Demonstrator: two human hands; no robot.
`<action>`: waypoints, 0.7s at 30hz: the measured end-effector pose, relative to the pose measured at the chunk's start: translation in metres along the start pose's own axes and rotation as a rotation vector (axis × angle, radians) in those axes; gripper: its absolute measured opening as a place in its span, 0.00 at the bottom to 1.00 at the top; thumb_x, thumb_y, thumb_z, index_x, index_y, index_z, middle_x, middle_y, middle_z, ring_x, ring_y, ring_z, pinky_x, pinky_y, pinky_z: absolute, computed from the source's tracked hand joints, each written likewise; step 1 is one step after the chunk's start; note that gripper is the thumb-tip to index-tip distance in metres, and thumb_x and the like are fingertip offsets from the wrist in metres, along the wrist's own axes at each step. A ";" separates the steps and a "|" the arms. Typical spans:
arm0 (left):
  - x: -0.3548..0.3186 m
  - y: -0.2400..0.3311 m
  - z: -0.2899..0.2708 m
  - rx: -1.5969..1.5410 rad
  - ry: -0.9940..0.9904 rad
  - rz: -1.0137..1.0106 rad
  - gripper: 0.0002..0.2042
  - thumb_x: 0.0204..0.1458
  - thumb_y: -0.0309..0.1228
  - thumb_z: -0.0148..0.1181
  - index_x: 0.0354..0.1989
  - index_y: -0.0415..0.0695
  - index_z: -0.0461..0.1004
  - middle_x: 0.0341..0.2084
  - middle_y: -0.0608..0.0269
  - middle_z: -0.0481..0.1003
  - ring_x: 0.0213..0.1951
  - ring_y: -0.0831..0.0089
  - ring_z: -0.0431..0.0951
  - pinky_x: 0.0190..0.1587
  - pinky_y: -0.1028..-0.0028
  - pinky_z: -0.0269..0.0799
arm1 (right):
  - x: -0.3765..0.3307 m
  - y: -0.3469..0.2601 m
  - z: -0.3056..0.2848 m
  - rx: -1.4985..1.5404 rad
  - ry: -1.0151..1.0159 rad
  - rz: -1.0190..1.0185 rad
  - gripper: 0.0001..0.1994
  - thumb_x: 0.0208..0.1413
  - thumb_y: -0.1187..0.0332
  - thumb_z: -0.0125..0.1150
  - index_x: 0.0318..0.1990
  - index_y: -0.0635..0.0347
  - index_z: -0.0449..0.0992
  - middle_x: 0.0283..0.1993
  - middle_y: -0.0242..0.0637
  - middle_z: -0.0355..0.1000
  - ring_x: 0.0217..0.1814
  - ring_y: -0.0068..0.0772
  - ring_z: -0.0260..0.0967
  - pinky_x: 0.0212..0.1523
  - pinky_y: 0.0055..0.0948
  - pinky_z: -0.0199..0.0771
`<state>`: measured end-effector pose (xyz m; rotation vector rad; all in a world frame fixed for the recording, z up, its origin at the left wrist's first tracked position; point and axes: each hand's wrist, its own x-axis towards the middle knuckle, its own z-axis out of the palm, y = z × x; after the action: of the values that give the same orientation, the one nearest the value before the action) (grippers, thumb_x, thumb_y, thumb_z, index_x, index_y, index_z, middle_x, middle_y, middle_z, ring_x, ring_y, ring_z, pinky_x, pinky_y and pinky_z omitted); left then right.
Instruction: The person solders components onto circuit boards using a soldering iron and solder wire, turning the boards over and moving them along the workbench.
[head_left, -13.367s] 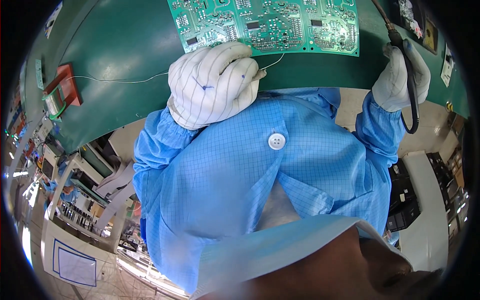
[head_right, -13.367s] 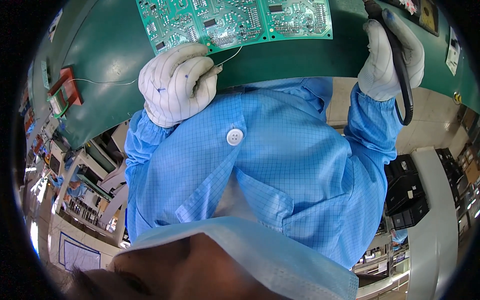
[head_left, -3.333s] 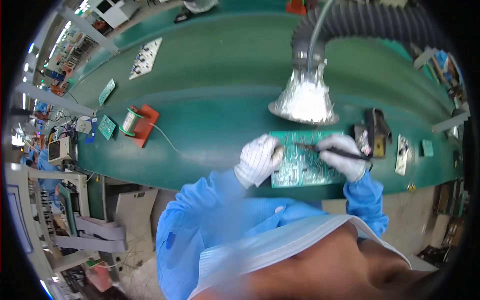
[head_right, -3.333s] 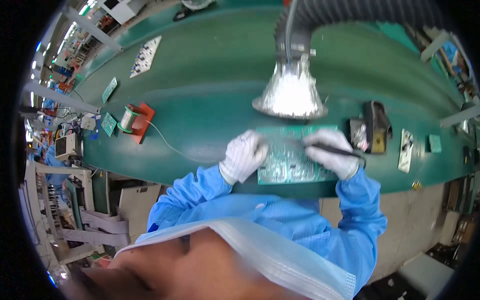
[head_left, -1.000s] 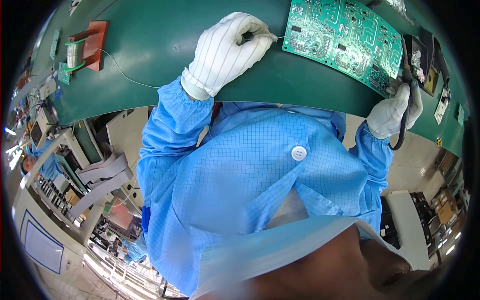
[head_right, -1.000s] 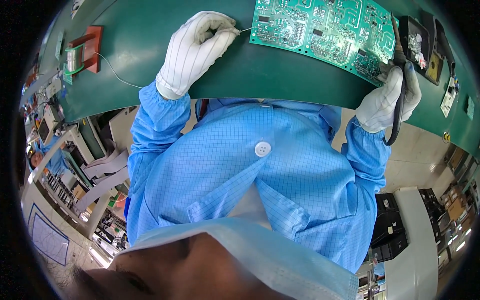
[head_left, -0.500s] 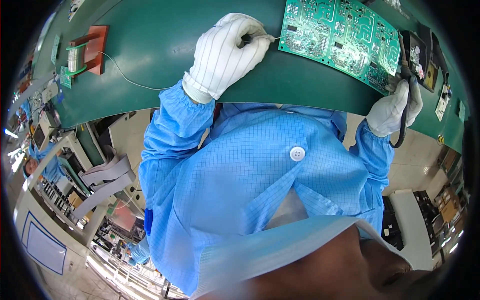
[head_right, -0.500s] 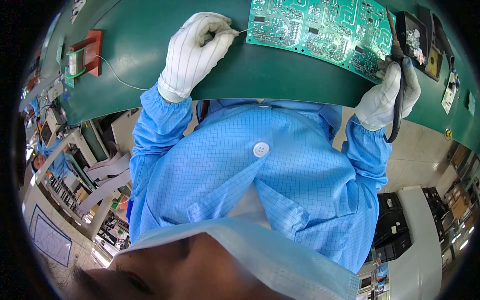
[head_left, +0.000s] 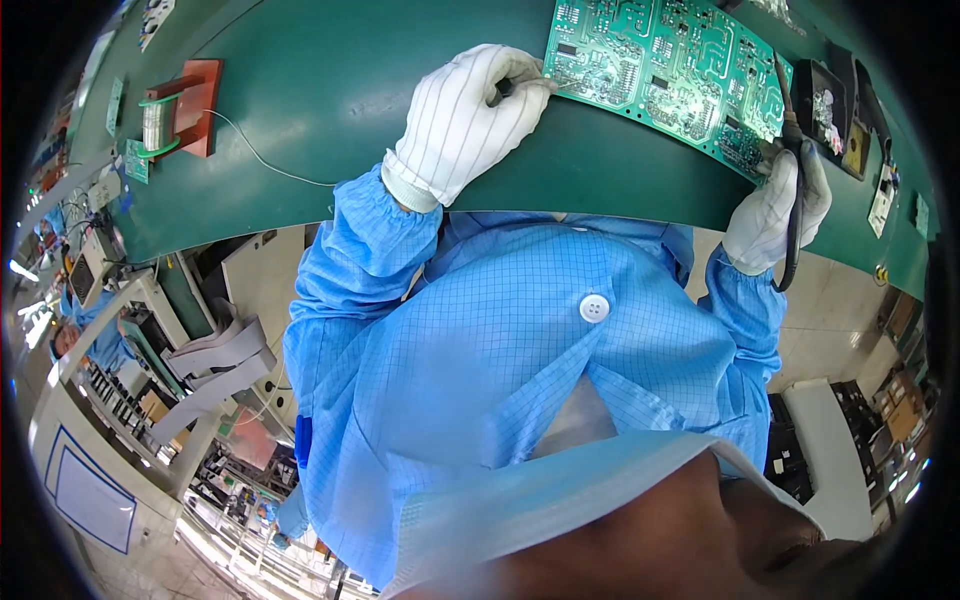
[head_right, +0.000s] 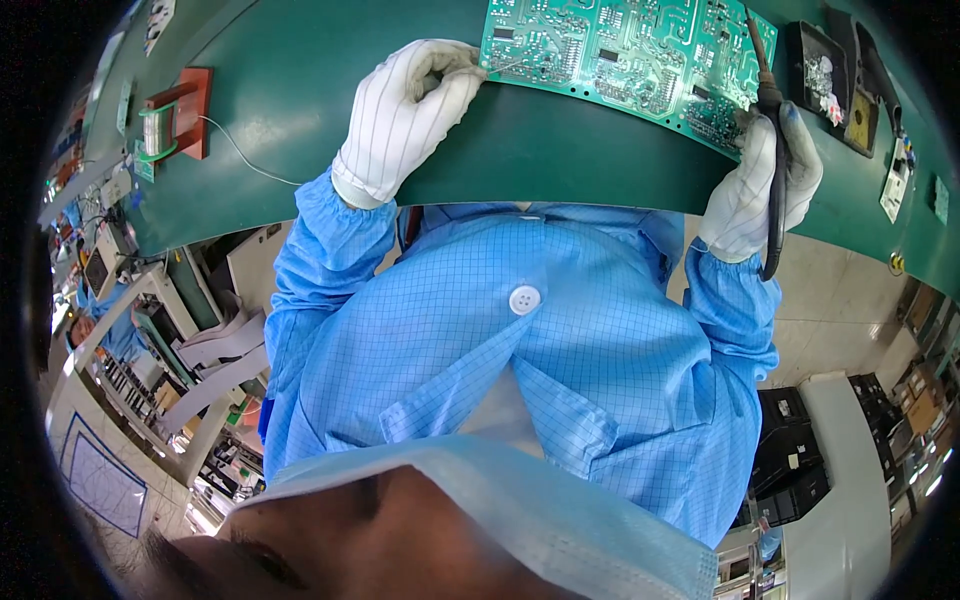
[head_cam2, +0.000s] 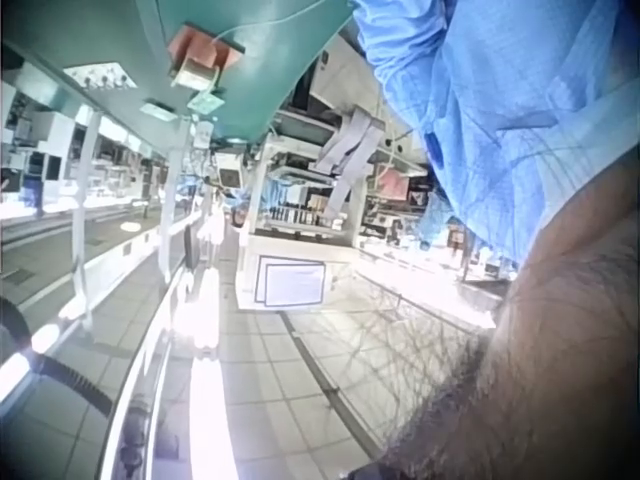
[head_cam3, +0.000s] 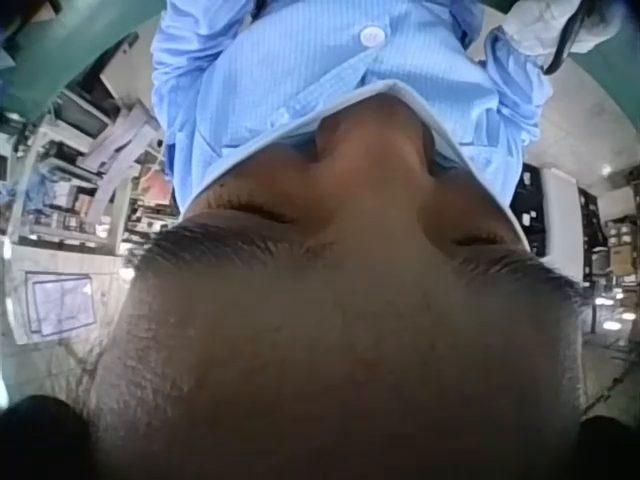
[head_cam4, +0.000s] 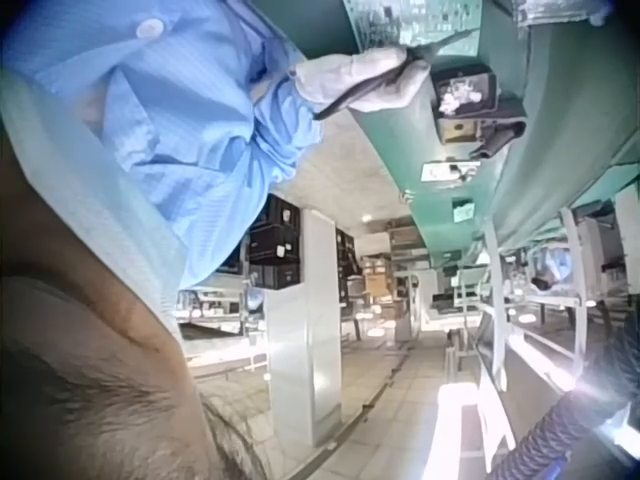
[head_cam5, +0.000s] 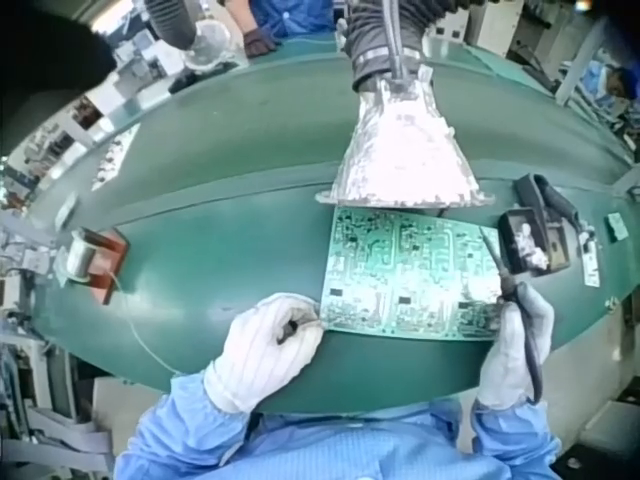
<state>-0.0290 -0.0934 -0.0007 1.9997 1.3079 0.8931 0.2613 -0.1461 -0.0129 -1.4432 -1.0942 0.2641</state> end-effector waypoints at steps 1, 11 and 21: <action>0.000 0.000 0.000 0.020 0.018 0.033 0.05 0.46 0.27 0.63 0.32 0.43 0.75 0.25 0.61 0.77 0.26 0.63 0.78 0.30 0.71 0.74 | 0.001 -0.001 0.002 0.003 0.000 -0.001 0.12 0.60 0.75 0.57 0.49 0.72 0.70 0.43 0.50 0.76 0.43 0.32 0.76 0.44 0.26 0.77; -0.013 0.006 0.012 0.004 0.019 0.000 0.05 0.45 0.26 0.63 0.31 0.45 0.75 0.24 0.64 0.78 0.23 0.68 0.78 0.27 0.73 0.75 | -0.014 -0.038 -0.016 0.048 -0.426 -0.345 0.13 0.48 0.86 0.59 0.42 0.68 0.71 0.34 0.47 0.74 0.32 0.32 0.73 0.37 0.32 0.76; -0.016 -0.003 0.019 0.031 0.097 0.105 0.06 0.44 0.27 0.64 0.31 0.45 0.75 0.23 0.65 0.78 0.21 0.70 0.77 0.25 0.74 0.74 | -0.022 -0.058 0.031 -0.020 -0.524 -0.773 0.13 0.35 0.79 0.69 0.33 0.66 0.75 0.27 0.41 0.76 0.20 0.35 0.71 0.20 0.31 0.72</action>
<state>-0.0208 -0.1095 -0.0179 2.0884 1.2864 1.0352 0.2008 -0.1530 0.0206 -0.8818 -1.9951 0.0696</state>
